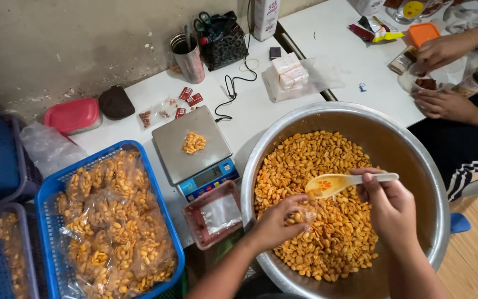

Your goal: Scooping snacks from a large bowl into small plastic bags, weighing them on a digital scale, and placing them into a storage crate.

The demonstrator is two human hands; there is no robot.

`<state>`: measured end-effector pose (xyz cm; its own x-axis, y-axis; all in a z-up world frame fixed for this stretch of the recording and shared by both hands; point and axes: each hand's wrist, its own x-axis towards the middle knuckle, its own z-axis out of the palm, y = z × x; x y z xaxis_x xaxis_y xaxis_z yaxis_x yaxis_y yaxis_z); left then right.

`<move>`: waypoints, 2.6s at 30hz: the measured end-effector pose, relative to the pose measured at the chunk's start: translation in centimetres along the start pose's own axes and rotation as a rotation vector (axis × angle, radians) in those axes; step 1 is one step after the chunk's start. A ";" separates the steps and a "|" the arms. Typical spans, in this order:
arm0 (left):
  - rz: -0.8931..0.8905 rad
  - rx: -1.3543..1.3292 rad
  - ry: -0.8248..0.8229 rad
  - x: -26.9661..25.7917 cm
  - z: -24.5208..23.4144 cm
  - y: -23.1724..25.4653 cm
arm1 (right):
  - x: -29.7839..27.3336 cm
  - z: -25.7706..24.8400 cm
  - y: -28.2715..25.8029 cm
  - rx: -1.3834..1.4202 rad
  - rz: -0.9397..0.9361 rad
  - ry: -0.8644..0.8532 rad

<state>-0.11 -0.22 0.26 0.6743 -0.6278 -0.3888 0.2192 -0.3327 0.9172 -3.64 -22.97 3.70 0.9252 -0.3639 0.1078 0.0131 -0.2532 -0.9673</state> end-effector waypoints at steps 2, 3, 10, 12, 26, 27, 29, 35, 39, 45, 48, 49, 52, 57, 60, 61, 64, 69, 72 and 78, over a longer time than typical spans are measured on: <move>-0.001 -0.015 0.025 0.2 -0.1 -1.2 | 0.2 0.0 0.1 0.022 0.013 -0.007; 0.119 -0.102 0.022 0.4 -0.2 -2.1 | 0.2 0.0 0.3 0.039 0.051 0.037; 0.011 -0.043 0.043 -1.2 -1.1 -1.4 | 0.0 0.2 0.4 0.075 0.042 -0.026; 0.060 -0.018 0.045 -0.5 -0.5 -2.3 | -0.1 0.6 -0.4 -0.033 -0.001 -0.012; 0.576 -0.207 0.870 1.4 -10.7 -9.9 | -0.3 -1.5 2.1 0.104 0.198 0.181; 0.539 0.154 0.973 1.7 -12.7 -11.5 | -0.4 -1.7 2.6 0.118 0.214 0.198; 0.492 0.523 1.055 2.8 -15.8 -13.5 | -0.4 -2.1 3.2 0.136 0.226 0.218; -0.052 1.083 0.822 5.5 -19.7 -12.0 | -0.6 -2.2 3.1 0.119 0.222 0.241; 0.494 0.555 1.166 4.6 -16.7 -7.5 | -0.4 -2.9 4.4 0.142 0.189 0.220; 0.553 -0.906 0.483 3.1 -7.3 -5.4 | -0.7 -2.9 4.8 0.128 0.238 0.218; 0.284 -1.202 0.271 4.0 -3.4 -6.9 | -0.8 -2.8 4.2 0.141 0.243 0.220; -0.009 -1.241 0.328 4.2 -2.1 -7.3 | -0.9 -2.8 3.9 0.146 0.245 0.226; -0.016 -1.035 0.201 2.8 -0.1 -6.9 | -0.9 -3.4 4.9 0.186 0.285 0.262; 0.172 -1.118 -0.103 2.5 0.9 -6.8 | -1.5 -3.4 3.8 0.221 0.285 0.258; 0.123 -1.142 -0.151 2.9 1.2 -7.1 | -1.7 -3.1 3.0 0.217 0.298 0.279; 0.128 -1.150 -0.185 3.1 1.3 -7.3 | -1.7 -3.1 3.0 0.226 0.300 0.284; 0.104 -1.052 -0.186 3.0 1.4 -6.9 | -1.6 -3.8 4.4 0.237 0.272 0.263; 0.029 -1.107 -0.187 3.1 1.7 -7.3 | -1.7 -3.8 4.0 0.205 0.279 0.270; -0.071 -1.118 -0.206 3.9 1.7 -8.6 | -1.6 -4.2 4.7 0.206 0.266 0.265; -0.117 -1.069 -0.285 3.5 1.5 -8.5 | -1.6 -4.5 5.5 0.232 0.269 0.264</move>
<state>-0.66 -0.64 -9.03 0.4528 -0.8167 -0.3577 0.8584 0.2910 0.4224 -6.71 -27.77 -0.73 0.7788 -0.6138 -0.1295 -0.1025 0.0792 -0.9916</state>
